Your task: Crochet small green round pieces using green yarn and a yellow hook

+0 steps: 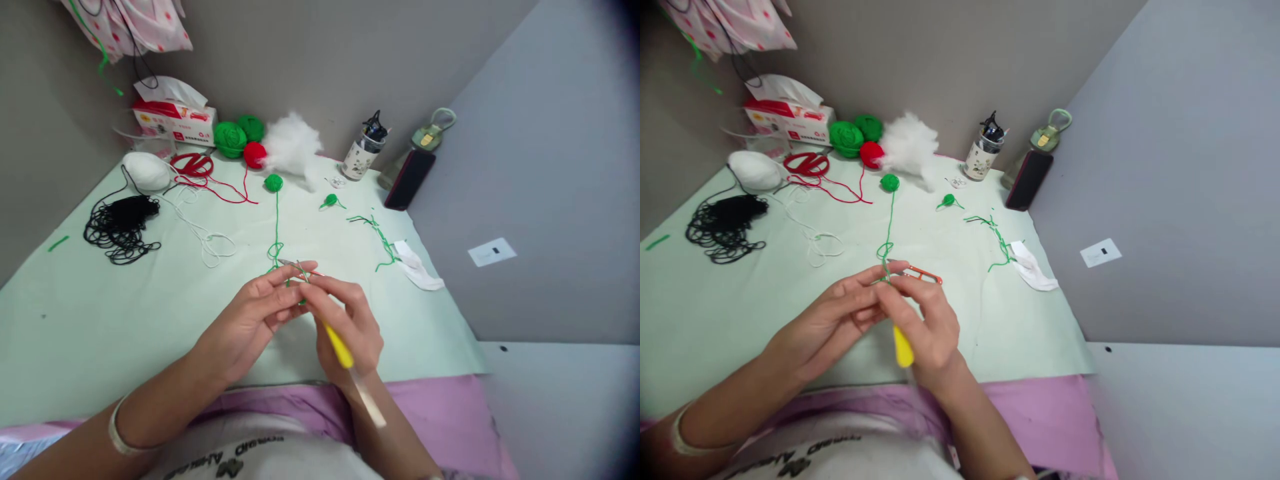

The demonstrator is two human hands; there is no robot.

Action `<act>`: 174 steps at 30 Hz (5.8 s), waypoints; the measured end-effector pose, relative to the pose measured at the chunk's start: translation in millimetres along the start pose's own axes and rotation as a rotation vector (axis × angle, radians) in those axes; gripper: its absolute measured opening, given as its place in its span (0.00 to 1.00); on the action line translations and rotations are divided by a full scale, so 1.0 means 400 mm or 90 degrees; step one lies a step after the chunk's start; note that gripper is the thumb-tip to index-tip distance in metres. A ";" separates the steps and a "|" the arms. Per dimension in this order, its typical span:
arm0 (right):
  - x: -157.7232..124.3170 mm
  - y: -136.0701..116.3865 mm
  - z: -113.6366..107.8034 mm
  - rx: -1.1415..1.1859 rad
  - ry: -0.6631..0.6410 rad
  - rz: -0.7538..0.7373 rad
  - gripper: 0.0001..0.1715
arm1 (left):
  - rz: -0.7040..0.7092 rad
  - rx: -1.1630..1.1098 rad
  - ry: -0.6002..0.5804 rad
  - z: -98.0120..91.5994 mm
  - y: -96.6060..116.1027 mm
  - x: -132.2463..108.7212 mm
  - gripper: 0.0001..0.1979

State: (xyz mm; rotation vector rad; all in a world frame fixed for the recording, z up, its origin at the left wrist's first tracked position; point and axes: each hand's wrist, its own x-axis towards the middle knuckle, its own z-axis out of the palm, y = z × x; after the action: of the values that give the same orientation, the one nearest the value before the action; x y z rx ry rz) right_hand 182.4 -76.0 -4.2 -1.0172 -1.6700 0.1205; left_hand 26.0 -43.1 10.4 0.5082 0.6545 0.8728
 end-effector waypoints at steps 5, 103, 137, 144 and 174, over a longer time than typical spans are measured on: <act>0.027 0.001 -0.006 0.297 0.077 0.234 0.12 | 0.042 -0.002 0.031 -0.006 0.010 0.003 0.09; 0.012 -0.003 -0.011 0.230 0.015 0.058 0.17 | 0.182 0.215 0.018 -0.013 0.003 -0.010 0.09; 0.007 0.004 -0.006 0.079 0.032 0.046 0.19 | -0.003 -0.019 -0.006 -0.005 0.005 0.001 0.16; 0.031 -0.001 0.003 0.311 0.040 0.223 0.10 | 0.089 0.072 -0.030 0.006 0.003 -0.002 0.10; 0.022 -0.009 -0.017 0.233 0.013 0.085 0.14 | 0.217 0.244 0.057 -0.004 0.010 -0.020 0.09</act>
State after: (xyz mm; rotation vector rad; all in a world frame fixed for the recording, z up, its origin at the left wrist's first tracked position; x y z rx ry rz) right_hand 186.0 -75.1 6.8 -0.8453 -1.4914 0.4839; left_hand 19.0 -47.1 14.4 0.9504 0.8373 1.1005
